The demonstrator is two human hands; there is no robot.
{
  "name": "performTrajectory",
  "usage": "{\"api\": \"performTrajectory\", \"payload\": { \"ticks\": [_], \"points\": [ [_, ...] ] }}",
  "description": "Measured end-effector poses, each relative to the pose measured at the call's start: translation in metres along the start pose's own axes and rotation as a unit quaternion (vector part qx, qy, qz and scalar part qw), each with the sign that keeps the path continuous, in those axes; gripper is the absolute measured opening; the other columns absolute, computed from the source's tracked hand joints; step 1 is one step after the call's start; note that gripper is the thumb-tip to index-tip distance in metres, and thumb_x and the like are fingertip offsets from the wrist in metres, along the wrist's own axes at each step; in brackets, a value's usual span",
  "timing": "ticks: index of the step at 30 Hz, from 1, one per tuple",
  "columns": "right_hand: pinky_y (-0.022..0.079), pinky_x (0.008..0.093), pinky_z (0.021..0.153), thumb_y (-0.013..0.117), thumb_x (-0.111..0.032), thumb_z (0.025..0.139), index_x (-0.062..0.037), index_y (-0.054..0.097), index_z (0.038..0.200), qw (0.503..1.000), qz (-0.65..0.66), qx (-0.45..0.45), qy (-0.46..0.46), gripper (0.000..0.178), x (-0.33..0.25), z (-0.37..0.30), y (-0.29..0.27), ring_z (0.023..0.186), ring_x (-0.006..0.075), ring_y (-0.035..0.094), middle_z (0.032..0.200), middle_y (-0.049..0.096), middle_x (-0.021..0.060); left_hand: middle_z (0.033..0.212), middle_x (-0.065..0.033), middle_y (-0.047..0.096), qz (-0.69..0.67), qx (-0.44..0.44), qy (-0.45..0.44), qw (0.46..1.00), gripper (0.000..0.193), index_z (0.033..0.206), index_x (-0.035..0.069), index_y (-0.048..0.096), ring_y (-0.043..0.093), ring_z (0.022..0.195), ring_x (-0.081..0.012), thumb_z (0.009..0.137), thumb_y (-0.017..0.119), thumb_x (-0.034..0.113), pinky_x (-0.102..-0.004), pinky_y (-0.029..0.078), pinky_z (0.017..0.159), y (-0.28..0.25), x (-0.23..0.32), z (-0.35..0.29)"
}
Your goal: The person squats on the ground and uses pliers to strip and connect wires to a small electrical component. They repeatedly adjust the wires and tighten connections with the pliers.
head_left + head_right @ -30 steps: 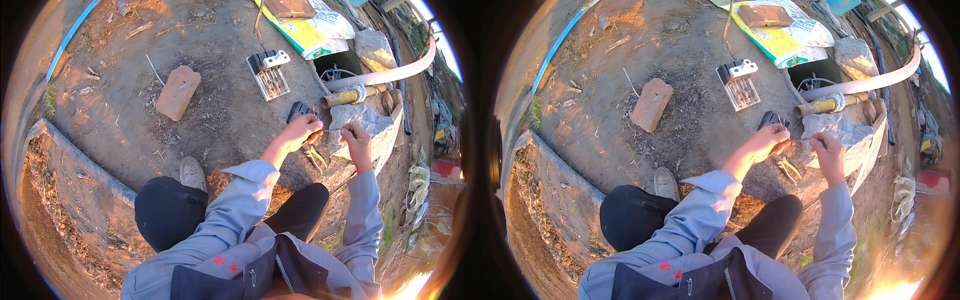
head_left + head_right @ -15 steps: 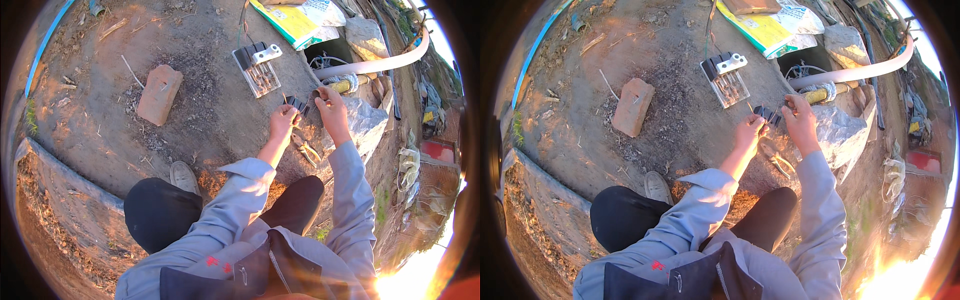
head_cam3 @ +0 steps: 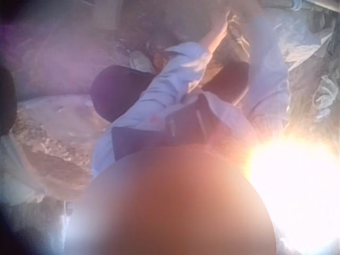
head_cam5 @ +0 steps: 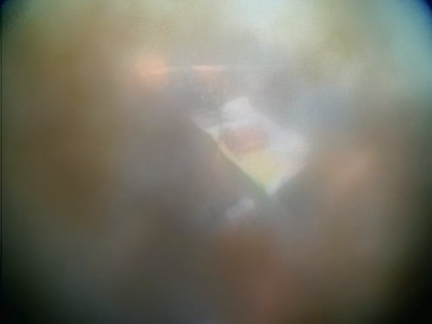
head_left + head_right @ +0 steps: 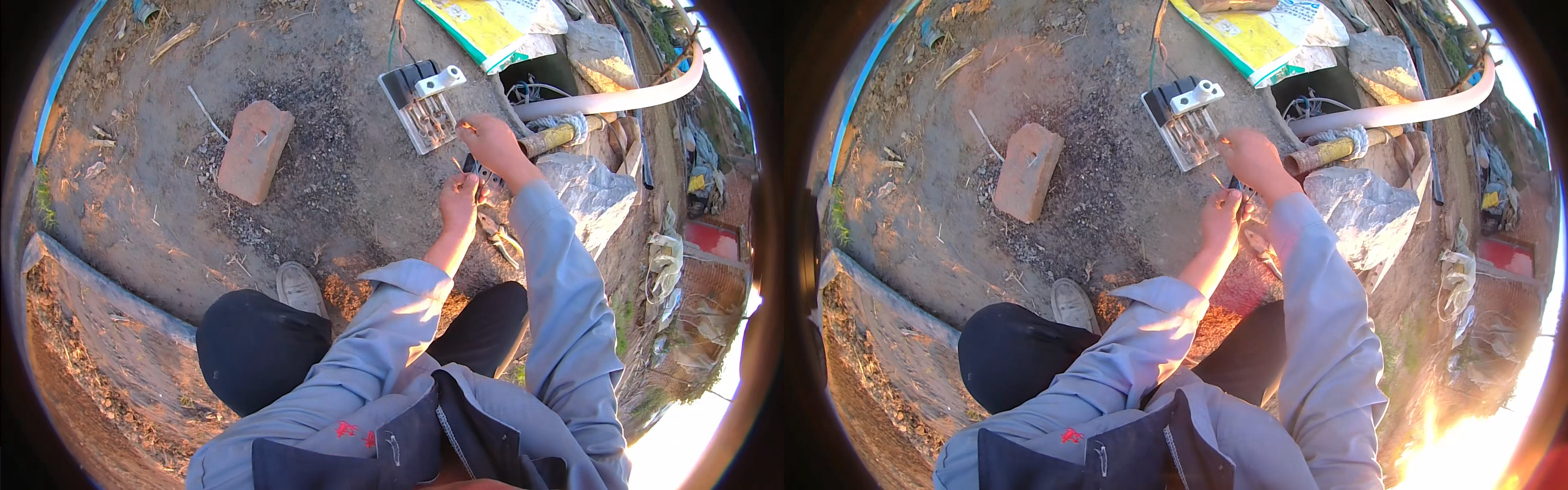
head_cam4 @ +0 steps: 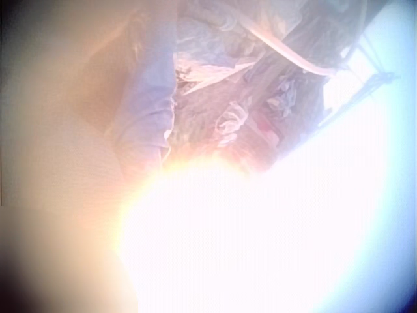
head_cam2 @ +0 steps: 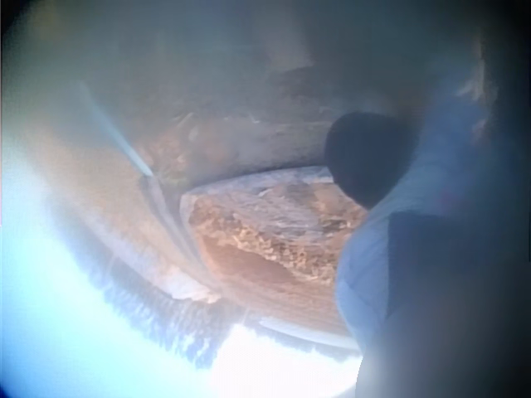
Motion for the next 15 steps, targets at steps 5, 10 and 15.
{"api": "performTrajectory", "payload": {
  "ticks": [5,10,15],
  "points": [
    [0.053,0.0478,0.087,0.060,-0.034,0.091,-0.0094,0.074,0.104,0.983,-0.092,-0.128,0.097,0.031,-0.016,0.022,0.017,0.103,0.0380,0.067,0.108,0.071,0.0177,0.089,-0.0080,0.061,-0.004,0.016,-0.017,1.000,0.011,0.104,-0.002,0.056,0.060,0.073,-0.0156,0.100,0.059,0.007,-0.0292,0.051,0.064,0.004,0.007,-0.005],
    [0.055,0.0472,0.084,0.059,-0.027,0.089,-0.0072,0.075,0.102,0.971,-0.156,-0.147,0.102,0.028,-0.024,0.025,0.027,0.101,0.0352,0.069,0.107,0.072,0.0165,0.084,-0.0083,0.061,0.003,0.044,-0.002,0.999,0.009,0.100,0.000,0.053,0.059,0.063,-0.0150,0.100,0.058,0.007,-0.0286,0.047,0.055,0.009,0.017,-0.010],
    [0.056,0.0475,0.084,0.061,-0.020,0.085,-0.0078,0.075,0.102,0.971,-0.172,-0.137,0.094,0.025,-0.024,0.025,0.031,0.101,0.0344,0.070,0.106,0.073,0.0157,0.084,-0.0076,0.061,-0.012,0.044,-0.006,0.999,0.008,0.097,0.000,0.054,0.058,0.062,-0.0150,0.100,0.058,0.007,-0.0280,0.046,0.054,0.010,0.018,-0.009]
  ]
}}
Point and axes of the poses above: each hand's wrist, its own z-axis towards the middle knuckle, its own y-axis out of the palm, x = y × z, the point moved 2 cm from there along z, towards the middle knuckle
